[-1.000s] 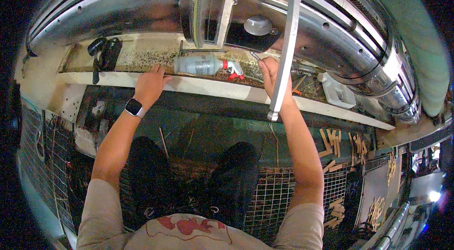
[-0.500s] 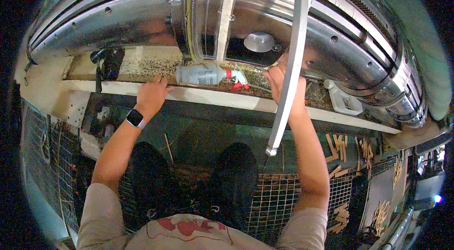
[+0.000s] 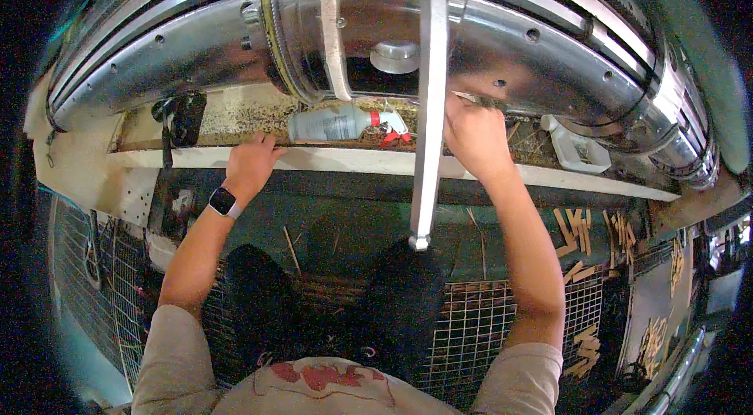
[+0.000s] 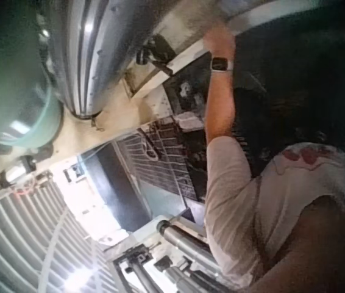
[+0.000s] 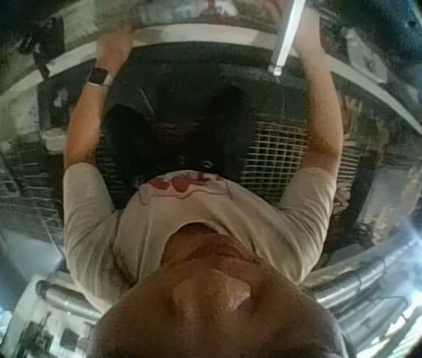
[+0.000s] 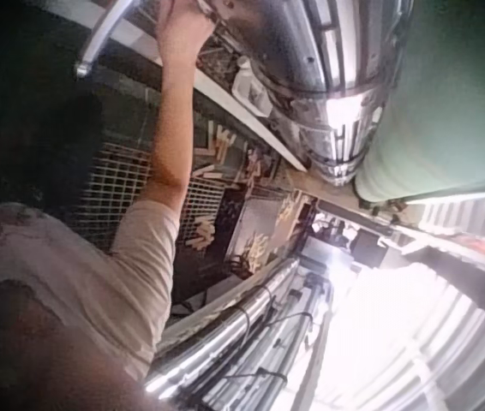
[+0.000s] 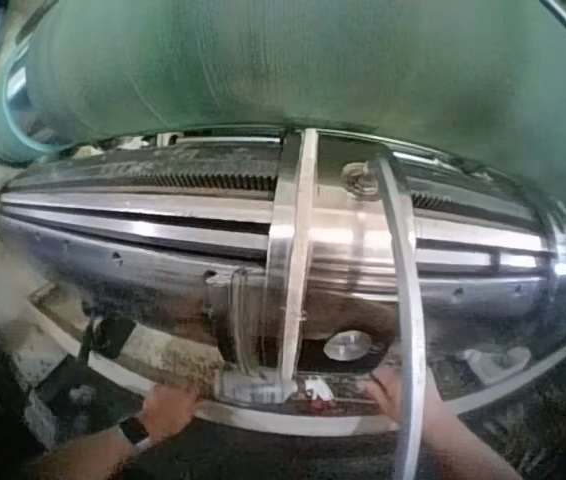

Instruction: The person sits on a metal grate floor and uses a tape measure to measure a large cylindrical metal machine part. They then use a wrench to tighten bolts on the machine and a screwdriver to adjust components. The person repeatedly measures and adjusts the machinery throughout the clip.

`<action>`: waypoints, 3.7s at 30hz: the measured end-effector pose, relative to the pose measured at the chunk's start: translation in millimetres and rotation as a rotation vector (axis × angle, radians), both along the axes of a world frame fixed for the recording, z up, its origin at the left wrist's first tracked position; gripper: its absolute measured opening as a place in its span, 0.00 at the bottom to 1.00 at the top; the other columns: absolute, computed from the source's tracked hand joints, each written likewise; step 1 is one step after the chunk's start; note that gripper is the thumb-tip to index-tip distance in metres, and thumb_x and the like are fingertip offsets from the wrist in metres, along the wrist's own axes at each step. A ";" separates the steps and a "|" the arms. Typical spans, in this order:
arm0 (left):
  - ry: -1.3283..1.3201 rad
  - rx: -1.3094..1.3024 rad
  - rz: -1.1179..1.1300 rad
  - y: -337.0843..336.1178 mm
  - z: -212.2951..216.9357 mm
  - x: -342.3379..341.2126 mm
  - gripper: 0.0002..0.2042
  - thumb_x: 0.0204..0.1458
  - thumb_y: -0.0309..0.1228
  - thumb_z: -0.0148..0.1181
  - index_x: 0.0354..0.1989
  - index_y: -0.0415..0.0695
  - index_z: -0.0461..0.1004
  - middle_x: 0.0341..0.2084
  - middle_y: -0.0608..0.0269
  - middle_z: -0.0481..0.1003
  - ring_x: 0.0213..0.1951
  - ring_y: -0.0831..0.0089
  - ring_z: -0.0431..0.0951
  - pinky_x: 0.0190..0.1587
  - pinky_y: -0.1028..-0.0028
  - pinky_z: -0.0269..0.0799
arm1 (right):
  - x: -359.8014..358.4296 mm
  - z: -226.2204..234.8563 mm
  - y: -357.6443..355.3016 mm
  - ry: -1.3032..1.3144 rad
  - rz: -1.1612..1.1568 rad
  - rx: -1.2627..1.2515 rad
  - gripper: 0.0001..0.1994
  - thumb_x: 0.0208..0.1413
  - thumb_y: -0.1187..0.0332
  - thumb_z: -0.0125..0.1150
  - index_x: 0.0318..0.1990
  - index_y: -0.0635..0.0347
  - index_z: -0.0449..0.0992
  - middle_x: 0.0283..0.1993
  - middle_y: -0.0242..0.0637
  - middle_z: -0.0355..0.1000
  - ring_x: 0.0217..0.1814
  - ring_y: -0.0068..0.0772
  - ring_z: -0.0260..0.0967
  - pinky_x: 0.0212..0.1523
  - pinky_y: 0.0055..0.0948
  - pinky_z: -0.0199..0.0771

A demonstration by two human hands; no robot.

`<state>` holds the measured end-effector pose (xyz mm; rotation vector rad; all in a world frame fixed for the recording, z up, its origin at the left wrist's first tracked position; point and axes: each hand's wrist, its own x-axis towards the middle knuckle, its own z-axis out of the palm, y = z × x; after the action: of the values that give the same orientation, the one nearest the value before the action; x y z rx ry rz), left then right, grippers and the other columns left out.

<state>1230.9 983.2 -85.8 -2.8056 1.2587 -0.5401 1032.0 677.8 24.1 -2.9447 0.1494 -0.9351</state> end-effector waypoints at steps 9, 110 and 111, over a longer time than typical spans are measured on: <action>-0.012 0.150 0.046 4.4 -2.8 -6.2 0.17 0.54 0.46 0.49 0.36 0.43 0.69 0.34 0.58 0.71 0.28 0.64 0.77 0.28 0.68 0.73 | 12.4 -43.3 16.5 -0.295 -0.242 -0.052 0.17 0.48 0.54 0.59 0.22 0.60 0.67 0.19 0.41 0.66 0.21 0.46 0.66 0.20 0.38 0.61; 0.838 0.481 0.500 -90.3 -12.2 -437.3 0.16 0.51 0.40 0.53 0.18 0.43 0.76 0.14 0.53 0.72 0.20 0.56 0.72 0.26 0.60 0.69 | -318.9 -120.0 -528.5 0.251 -0.693 0.096 0.14 0.57 0.57 0.46 0.33 0.59 0.71 0.28 0.46 0.74 0.29 0.50 0.73 0.29 0.43 0.72; 0.860 0.468 0.420 -62.3 -21.2 -441.5 0.16 0.52 0.40 0.52 0.20 0.42 0.76 0.16 0.54 0.73 0.21 0.58 0.73 0.27 0.61 0.69 | -316.6 -120.6 -527.9 0.248 -0.666 0.102 0.15 0.58 0.56 0.46 0.33 0.59 0.70 0.28 0.46 0.74 0.29 0.50 0.73 0.29 0.42 0.72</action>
<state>789.4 920.9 -107.0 -2.7655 0.6293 0.9323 715.4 149.9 -96.5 -2.9250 1.1996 -0.5560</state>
